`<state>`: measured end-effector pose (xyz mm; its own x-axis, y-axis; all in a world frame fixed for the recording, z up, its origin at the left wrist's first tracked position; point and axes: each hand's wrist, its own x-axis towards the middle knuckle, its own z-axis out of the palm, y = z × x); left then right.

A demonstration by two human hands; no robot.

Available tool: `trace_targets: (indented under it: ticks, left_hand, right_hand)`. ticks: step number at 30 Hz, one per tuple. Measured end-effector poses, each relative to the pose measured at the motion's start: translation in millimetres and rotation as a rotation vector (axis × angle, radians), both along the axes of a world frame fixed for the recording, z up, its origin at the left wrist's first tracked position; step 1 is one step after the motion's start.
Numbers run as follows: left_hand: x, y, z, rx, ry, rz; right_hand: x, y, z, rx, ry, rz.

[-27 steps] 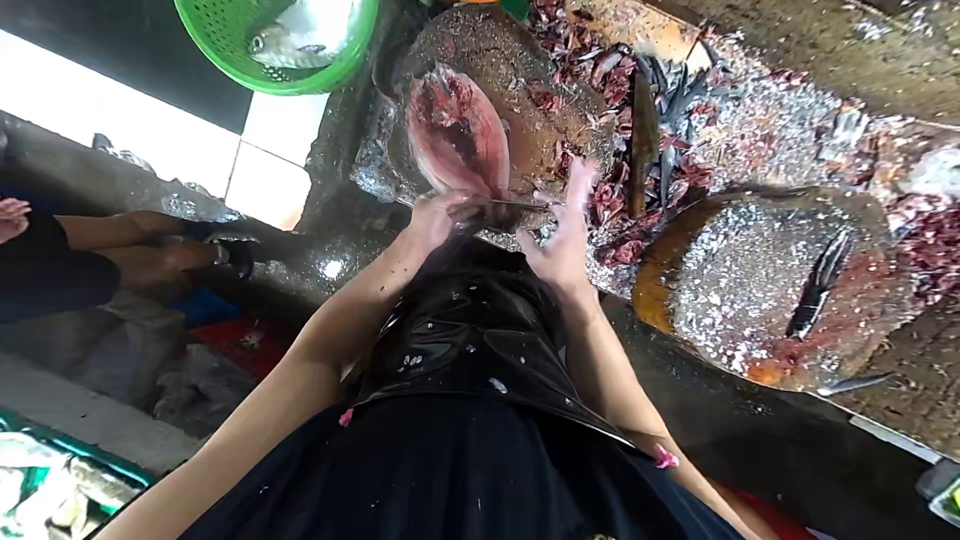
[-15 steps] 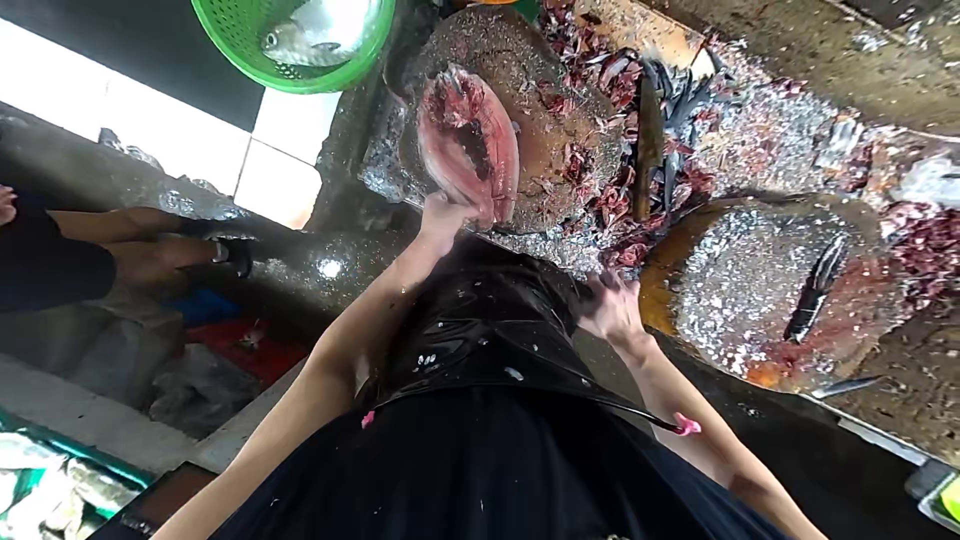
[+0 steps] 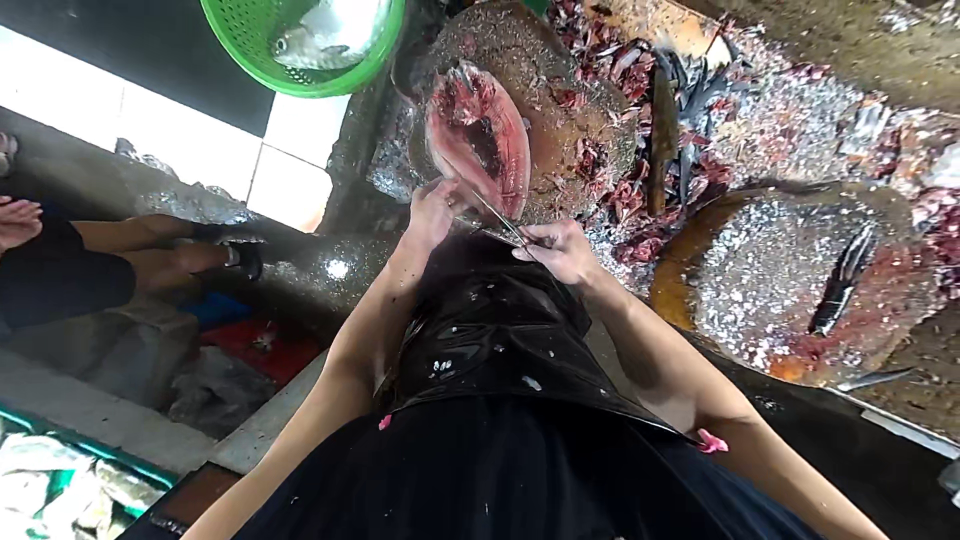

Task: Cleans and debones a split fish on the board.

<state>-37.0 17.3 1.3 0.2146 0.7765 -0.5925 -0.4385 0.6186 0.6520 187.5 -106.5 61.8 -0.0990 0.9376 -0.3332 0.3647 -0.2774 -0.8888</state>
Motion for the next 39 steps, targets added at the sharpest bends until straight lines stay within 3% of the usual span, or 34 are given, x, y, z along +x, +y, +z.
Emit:
trace_targets:
  ticks: [4,8,9,11,13,14,15,16,19,20,22,24,26,29,30,31,32,35,36,39]
  left_hand:
    - [2.1,-3.2,-6.9,0.015,-0.05,0.004]
    - [-4.6,6.2,-10.1,0.076,-0.048,-0.054]
    - [-3.0,9.1,-8.6,0.075,-0.039,-0.065]
    - [5.5,4.5,-1.2,-0.005,-0.055,-0.015]
    - [21.3,1.2,2.5,-0.092,-0.154,0.049]
    - [29.2,-1.6,2.8,-0.122,-0.191,0.069]
    - [36.2,-5.2,1.9,-0.138,-0.203,0.076]
    - [41.5,-5.4,-0.3,-0.132,-0.195,0.065]
    - [44.1,-3.2,-9.8,-0.03,-0.097,-0.034]
    - [42.6,-2.5,-12.4,-0.001,-0.087,-0.069]
    - [40.1,2.1,-11.9,0.004,-0.095,-0.131]
    - [40.5,3.4,-8.3,-0.003,-0.099,-0.151]
    - [41.4,0.8,-7.6,-0.025,-0.107,-0.136]
    - [42.1,-0.6,-3.2,-0.087,-0.15,-0.077]
    - [41.7,-2.1,-1.5,-0.097,-0.164,-0.059]
    - [41.6,-3.2,-1.1,-0.094,-0.169,-0.045]
    - [41.0,-1.9,-1.8,-0.075,-0.158,-0.033]
    - [32.6,-3.2,-6.8,-0.016,-0.073,-0.041]
    - [28.6,-1.9,-8.1,0.001,-0.046,-0.064]
    - [16.9,1.2,-8.9,0.029,0.028,-0.108]
  right_hand:
    - [-7.0,21.7,-21.0,-0.045,0.218,-0.054]
    - [-13.5,47.4,-8.6,-0.164,-0.056,0.103]
    - [-8.3,47.2,4.3,-0.184,-0.02,0.103]
    - [8.5,27.0,27.7,-0.166,0.424,-0.026]
    - [16.7,10.6,20.0,0.024,0.893,-0.217]
    - [13.0,5.4,13.9,0.14,1.013,-0.32]
    - [7.7,2.0,9.5,0.244,0.996,-0.397]
    - [3.3,1.7,6.9,0.331,0.797,-0.421]
    - [-11.5,4.0,7.7,0.319,-0.462,-0.28]
    - [-13.1,6.9,2.8,0.289,-0.695,-0.233]
    - [-5.0,12.4,-5.7,0.237,-0.841,-0.19]
    - [7.7,13.5,-11.9,0.179,-0.727,-0.211]
    - [19.1,10.3,-23.4,0.145,-0.423,-0.353]
    - [21.7,3.4,-33.7,0.088,0.539,-0.732]
    - [19.1,0.0,-33.0,0.152,0.791,-0.772]
    - [17.4,-1.7,-32.0,0.243,0.88,-0.719]
    - [16.7,-0.9,-28.5,0.309,0.78,-0.612]
    - [7.7,0.1,1.4,0.238,-0.394,-0.221]
    - [4.8,2.1,6.6,0.173,-0.626,-0.071]
    - [5.7,0.5,3.4,0.041,-0.769,0.238]
